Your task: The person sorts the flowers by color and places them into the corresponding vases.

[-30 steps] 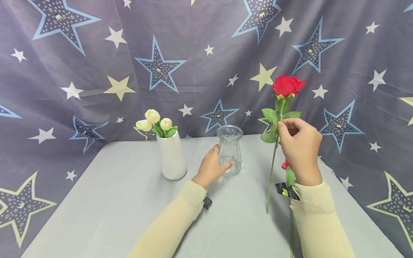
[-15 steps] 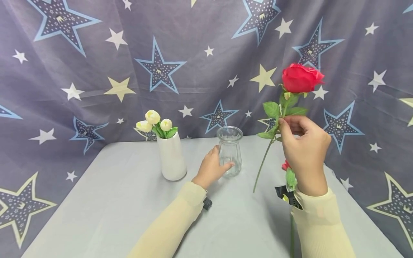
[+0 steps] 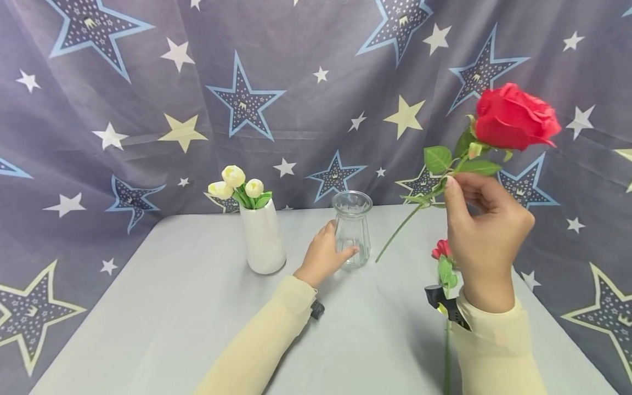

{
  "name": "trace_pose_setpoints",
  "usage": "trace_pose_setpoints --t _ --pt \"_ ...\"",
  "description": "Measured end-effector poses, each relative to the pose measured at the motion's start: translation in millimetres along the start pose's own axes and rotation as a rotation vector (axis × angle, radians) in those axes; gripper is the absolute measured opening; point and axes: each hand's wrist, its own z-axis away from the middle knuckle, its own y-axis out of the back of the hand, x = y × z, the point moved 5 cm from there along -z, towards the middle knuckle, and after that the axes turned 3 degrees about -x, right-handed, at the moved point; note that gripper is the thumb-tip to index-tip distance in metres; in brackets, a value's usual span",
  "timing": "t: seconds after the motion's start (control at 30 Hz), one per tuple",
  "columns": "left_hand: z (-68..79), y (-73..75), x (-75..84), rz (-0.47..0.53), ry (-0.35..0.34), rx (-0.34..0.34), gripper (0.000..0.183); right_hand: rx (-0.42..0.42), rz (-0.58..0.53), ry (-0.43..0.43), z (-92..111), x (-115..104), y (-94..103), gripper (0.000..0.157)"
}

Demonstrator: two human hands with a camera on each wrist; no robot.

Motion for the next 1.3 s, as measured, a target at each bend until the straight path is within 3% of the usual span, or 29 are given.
trace_pose_setpoints --t 0.5,0.67,1.03,1.3 --pt "1.7 1.4 -1.0 0.002 0.0 -0.006 0.099 0.04 -0.064 0.059 4 -8 2.7 0.019" --pt "1.1 2.1 -0.1 0.011 -0.012 0.006 0.098 0.108 -0.069 0.069 2 -9 8.1 0.02" --pt "0.7 2.2 -0.5 0.004 -0.006 0.009 0.098 0.271 -0.37 0.056 -1 -19 11.5 0.022" --pt "0.2 1.5 -0.3 0.0 -0.002 -0.003 0.099 0.315 -0.46 0.065 -1 -22 13.0 0.023"
